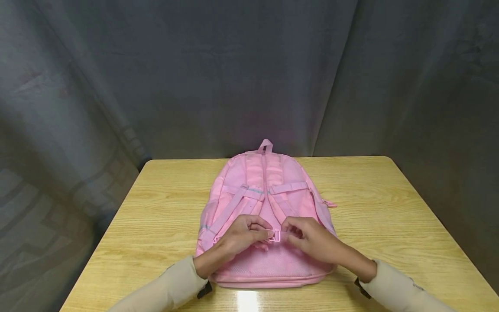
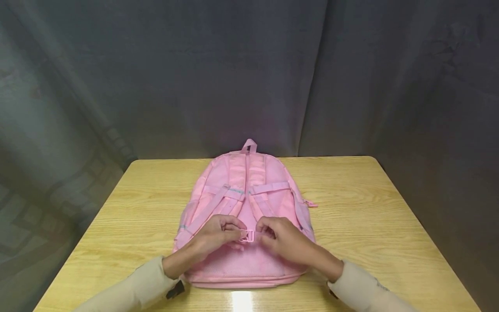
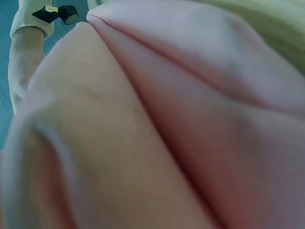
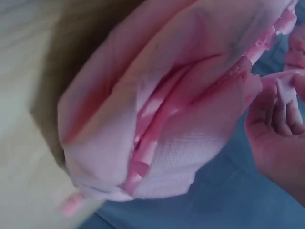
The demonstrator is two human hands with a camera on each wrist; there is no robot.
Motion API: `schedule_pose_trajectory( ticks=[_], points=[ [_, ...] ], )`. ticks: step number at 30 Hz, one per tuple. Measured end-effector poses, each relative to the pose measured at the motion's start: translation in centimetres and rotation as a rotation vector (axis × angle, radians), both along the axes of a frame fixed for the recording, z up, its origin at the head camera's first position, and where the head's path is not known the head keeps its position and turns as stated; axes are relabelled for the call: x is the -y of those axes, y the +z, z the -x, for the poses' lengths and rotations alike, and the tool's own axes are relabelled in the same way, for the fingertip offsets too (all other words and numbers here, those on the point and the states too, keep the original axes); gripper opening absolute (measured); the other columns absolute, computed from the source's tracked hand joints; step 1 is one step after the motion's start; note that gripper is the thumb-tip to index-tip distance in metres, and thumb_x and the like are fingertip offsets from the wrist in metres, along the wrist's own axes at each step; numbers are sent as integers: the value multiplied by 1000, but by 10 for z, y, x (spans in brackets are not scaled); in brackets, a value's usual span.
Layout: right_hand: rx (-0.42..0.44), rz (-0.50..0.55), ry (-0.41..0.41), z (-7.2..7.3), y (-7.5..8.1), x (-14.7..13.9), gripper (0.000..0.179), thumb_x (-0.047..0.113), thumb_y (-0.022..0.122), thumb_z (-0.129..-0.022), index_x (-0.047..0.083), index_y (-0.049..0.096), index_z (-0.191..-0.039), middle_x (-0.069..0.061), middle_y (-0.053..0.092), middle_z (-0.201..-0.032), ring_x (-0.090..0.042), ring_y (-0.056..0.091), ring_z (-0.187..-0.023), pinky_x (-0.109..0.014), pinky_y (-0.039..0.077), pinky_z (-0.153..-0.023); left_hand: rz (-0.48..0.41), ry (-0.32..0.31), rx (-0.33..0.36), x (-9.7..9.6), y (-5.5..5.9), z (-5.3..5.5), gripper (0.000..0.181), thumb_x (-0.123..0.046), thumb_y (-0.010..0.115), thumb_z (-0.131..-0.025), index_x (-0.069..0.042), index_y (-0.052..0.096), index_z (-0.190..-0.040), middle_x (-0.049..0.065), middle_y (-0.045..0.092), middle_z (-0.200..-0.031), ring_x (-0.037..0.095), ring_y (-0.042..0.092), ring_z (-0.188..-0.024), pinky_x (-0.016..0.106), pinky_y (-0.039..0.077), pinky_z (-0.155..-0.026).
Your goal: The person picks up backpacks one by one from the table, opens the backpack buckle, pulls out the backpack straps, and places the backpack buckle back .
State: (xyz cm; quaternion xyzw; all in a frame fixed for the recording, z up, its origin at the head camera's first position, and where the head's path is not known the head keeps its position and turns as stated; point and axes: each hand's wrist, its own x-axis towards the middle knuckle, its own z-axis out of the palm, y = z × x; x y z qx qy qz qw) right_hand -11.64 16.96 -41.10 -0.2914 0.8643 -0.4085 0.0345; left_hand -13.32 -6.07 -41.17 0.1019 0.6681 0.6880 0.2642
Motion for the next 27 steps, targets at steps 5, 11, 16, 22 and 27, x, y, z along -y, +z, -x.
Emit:
schedule_pose_trajectory(
  ticks=[5, 11, 16, 22, 27],
  points=[
    [230, 101, 49, 5, 1, -4, 5, 11, 65, -96, 13, 68, -92, -4, 66, -77, -7, 57, -70, -19, 50, -59, 11, -14, -7, -1, 0, 0, 19, 0, 71, -87, 9, 66, -102, 14, 74, -87, 17, 69, -66, 40, 63, -71],
    [423, 204, 70, 8, -2, -3, 11, 10, 61, -98, 4, 69, -96, -18, 67, -81, -14, 61, -70, -20, 52, -57, 34, -18, -15, -1, 1, -2, 19, -1, 71, -87, 8, 67, -103, 11, 73, -86, 16, 68, -66, 35, 62, -67],
    [509, 281, 97, 10, -5, -1, 14, 3, 57, -97, -6, 66, -100, -17, 65, -83, -15, 63, -72, -25, 58, -64, 46, -32, -34, 0, 2, -3, 20, -1, 71, -87, 8, 67, -104, 10, 73, -83, 16, 67, -66, 26, 58, -60],
    [524, 280, 92, 10, -5, 2, 14, 0, 56, -96, -7, 66, -101, -11, 64, -81, -14, 63, -72, -25, 58, -65, 41, -34, -34, -1, 1, -3, 19, 1, 69, -86, 8, 68, -103, 8, 73, -81, 15, 66, -66, 22, 55, -58],
    [508, 280, 109, 10, -5, 3, 14, 0, 55, -96, -7, 67, -101, -13, 64, -81, -14, 63, -72, -26, 59, -65, 38, -32, -20, -1, -1, -3, 18, 1, 69, -86, 8, 67, -102, 7, 72, -80, 14, 65, -65, 20, 53, -57]
  ],
)
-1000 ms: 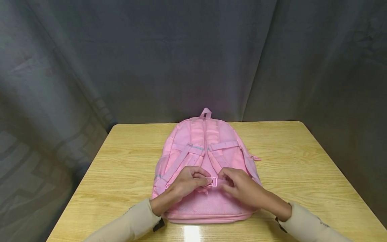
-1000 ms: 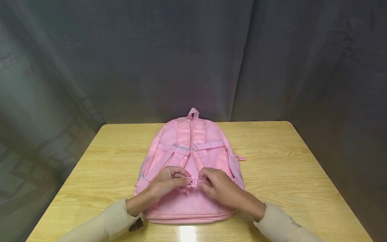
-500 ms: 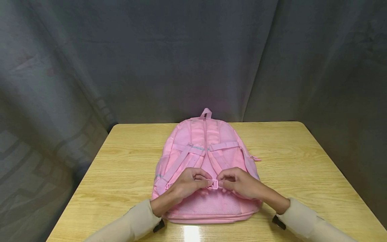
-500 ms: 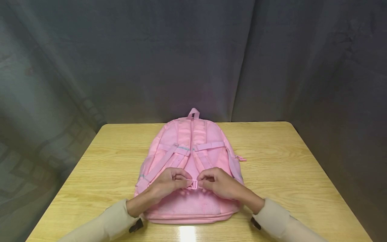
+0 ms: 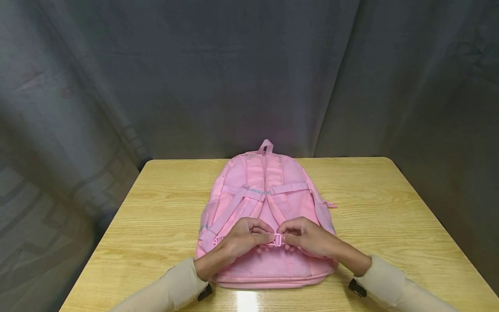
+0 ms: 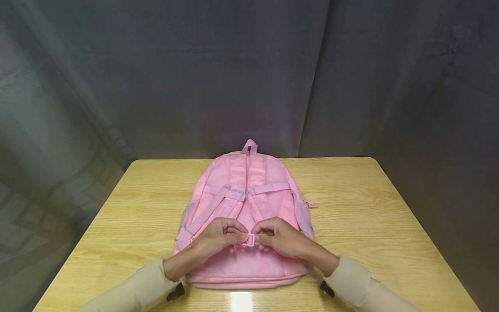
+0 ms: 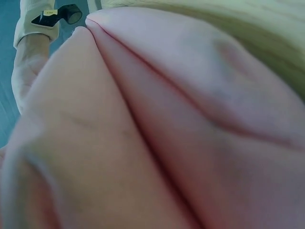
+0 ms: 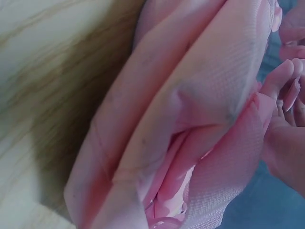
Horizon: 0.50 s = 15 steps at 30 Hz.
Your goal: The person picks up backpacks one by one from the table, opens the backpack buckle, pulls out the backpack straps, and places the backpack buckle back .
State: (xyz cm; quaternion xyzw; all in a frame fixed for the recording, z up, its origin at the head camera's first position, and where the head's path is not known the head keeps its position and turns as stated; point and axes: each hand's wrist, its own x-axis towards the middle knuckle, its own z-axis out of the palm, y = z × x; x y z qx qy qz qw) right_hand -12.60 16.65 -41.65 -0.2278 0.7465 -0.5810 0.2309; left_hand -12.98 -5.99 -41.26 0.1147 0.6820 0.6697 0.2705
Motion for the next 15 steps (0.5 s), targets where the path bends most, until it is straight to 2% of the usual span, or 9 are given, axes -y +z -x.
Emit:
schedule_pose_trajectory(
  ticks=[3, 11, 13, 15],
  points=[
    [-8, 3, 7, 0, 0, 0, 14, 1, 56, -97, -6, 67, -101, -14, 64, -81, -13, 63, -71, -26, 58, -65, -1, 1, 5, 0, -1, 0, 18, 1, 69, -86, 8, 67, -102, 7, 72, -80, 14, 66, -66, 20, 53, -57],
    [-34, 9, 32, 0, -1, -1, 12, 2, 58, -97, -4, 68, -100, -6, 64, -79, -10, 62, -71, -23, 56, -64, 26, -2, -24, 1, -1, -1, 19, -1, 69, -86, 7, 67, -104, 8, 72, -81, 14, 65, -66, 21, 52, -56],
    [-56, -9, 42, 0, -1, -2, 11, 2, 58, -97, -2, 68, -99, -9, 65, -79, -9, 61, -72, -22, 55, -64, 35, -2, -31, 1, -1, -1, 19, -1, 69, -86, 6, 68, -103, 8, 73, -82, 14, 65, -66, 21, 52, -56],
    [-88, -47, 51, 0, 1, -3, 11, 3, 59, -96, 2, 69, -97, -7, 64, -79, -6, 57, -70, -19, 51, -61, 47, -5, -37, 1, -1, -2, 19, -2, 70, -85, 5, 68, -103, 8, 73, -83, 14, 65, -66, 21, 52, -55]
  ],
)
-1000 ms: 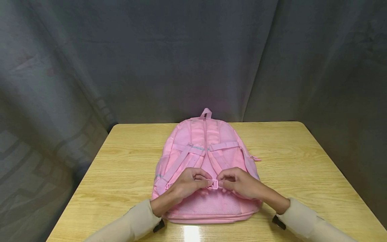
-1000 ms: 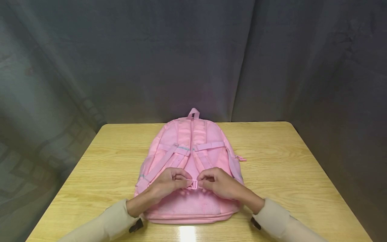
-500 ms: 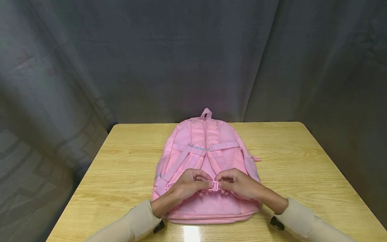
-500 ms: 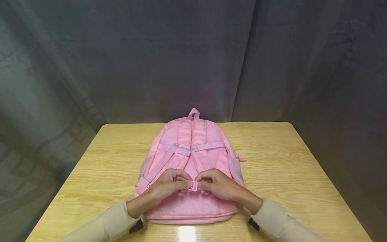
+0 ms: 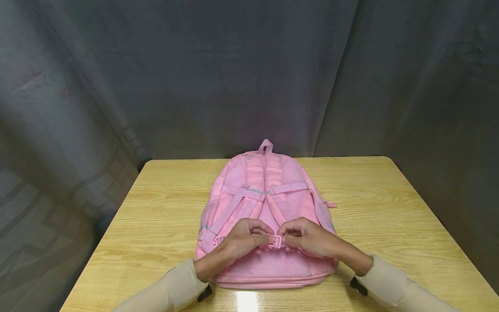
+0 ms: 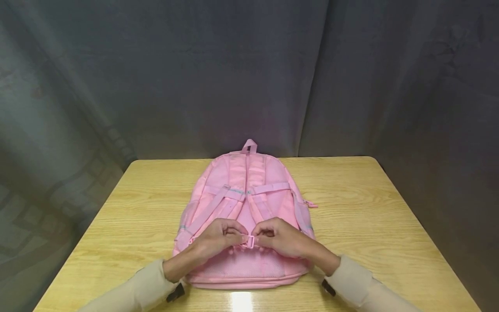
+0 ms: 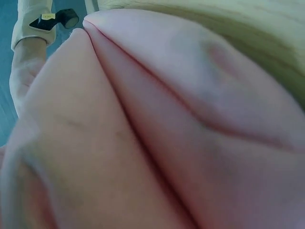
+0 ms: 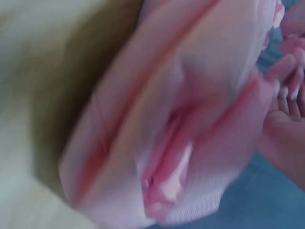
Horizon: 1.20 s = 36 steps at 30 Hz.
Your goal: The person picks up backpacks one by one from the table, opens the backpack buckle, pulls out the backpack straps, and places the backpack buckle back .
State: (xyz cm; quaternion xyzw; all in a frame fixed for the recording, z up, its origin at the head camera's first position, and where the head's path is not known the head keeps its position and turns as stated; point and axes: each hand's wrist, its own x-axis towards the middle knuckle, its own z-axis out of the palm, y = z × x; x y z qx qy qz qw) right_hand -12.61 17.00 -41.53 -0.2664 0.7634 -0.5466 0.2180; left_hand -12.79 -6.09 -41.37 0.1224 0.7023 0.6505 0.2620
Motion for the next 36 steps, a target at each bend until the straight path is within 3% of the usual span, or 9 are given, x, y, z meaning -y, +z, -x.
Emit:
schedule_pose_trajectory(
  ticks=[5, 9, 15, 23, 36],
  points=[
    [-77, -112, 15, 1, 7, -5, 9, 9, 62, -96, 11, 71, -96, 2, 65, -83, 0, 49, -68, -14, 42, -57, 14, -10, -9, 1, 0, -1, 18, -3, 71, -86, 4, 69, -102, 7, 72, -84, 14, 64, -67, 20, 52, -54],
    [-108, -147, 30, 4, 10, -9, 8, 13, 64, -96, 12, 71, -95, 1, 65, -79, 2, 49, -60, -14, 43, -54, 5, -9, 1, 2, 0, 0, 17, -4, 71, -86, 4, 69, -101, 7, 73, -84, 15, 65, -68, 19, 53, -53],
    [-135, -150, 43, 5, 9, -12, 8, 12, 64, -96, 12, 71, -93, 3, 64, -80, 0, 52, -68, -16, 47, -61, 1, -9, 0, 1, -2, 0, 15, -4, 71, -86, 3, 70, -100, 8, 73, -83, 15, 66, -68, 19, 52, -53],
    [-109, -114, 30, 2, 5, -7, 10, 8, 61, -97, 9, 70, -94, 8, 54, -73, -1, 48, -66, -15, 41, -56, -5, -13, -16, 2, -1, -1, 18, -4, 72, -86, 5, 69, -101, 7, 73, -83, 14, 64, -66, 20, 53, -53],
    [-155, -144, 16, 0, 5, 1, 17, 5, 60, -95, 17, 71, -92, 10, 55, -72, -1, 49, -67, -16, 42, -58, -4, -11, -26, 1, -3, -2, 18, 0, 70, -85, 7, 69, -101, 7, 72, -82, 14, 62, -65, 22, 54, -53]
  ],
)
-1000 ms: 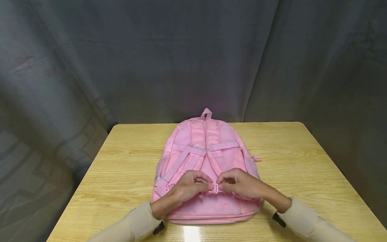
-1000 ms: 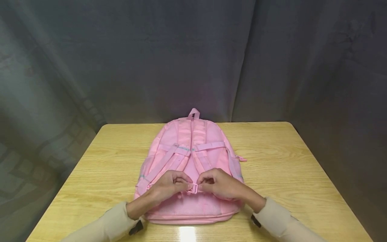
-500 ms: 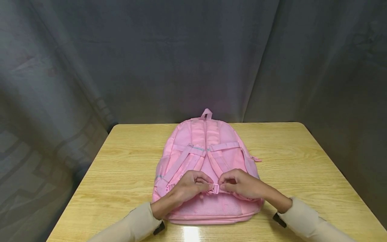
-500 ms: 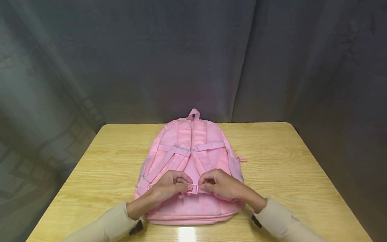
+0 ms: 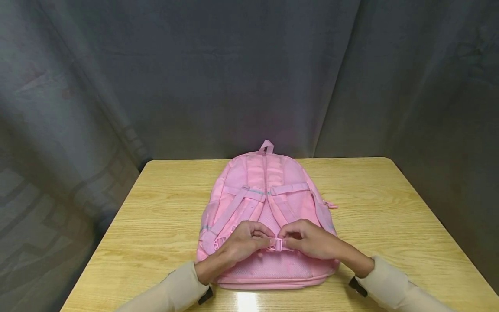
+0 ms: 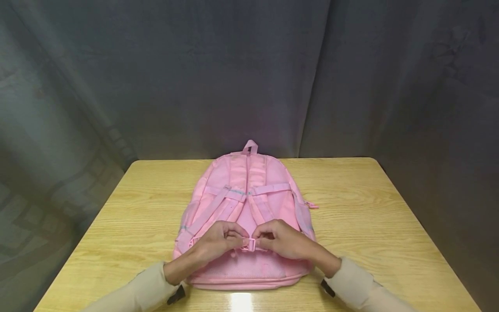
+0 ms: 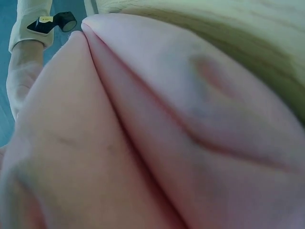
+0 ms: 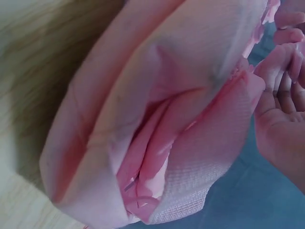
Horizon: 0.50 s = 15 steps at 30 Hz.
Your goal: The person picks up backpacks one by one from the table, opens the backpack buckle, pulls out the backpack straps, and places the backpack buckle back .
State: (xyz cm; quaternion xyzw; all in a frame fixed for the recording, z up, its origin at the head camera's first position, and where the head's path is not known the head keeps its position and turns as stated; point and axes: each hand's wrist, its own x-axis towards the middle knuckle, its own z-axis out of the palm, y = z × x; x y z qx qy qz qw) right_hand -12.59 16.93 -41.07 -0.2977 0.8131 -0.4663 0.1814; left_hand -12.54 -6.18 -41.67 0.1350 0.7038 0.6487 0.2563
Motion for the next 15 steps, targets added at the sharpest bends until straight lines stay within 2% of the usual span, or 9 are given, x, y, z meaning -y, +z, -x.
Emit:
schedule_pose_trajectory(
  ticks=[9, 15],
  points=[
    [17, 1, -7, -1, 4, -2, 13, 6, 62, -95, 15, 70, -91, 8, 57, -71, 0, 49, -65, -15, 42, -56, 0, 13, 10, -2, 2, -1, 18, -1, 71, -85, 6, 69, -102, 8, 72, -82, 14, 63, -65, 23, 55, -54],
    [130, 31, -17, -1, 8, -4, 9, 12, 67, -94, 5, 70, -89, -7, 68, -72, -8, 62, -66, -20, 53, -56, -1, 11, 17, -3, 1, -1, 18, -1, 71, -85, 6, 69, -101, 7, 72, -82, 14, 62, -63, 22, 54, -54]
  ],
)
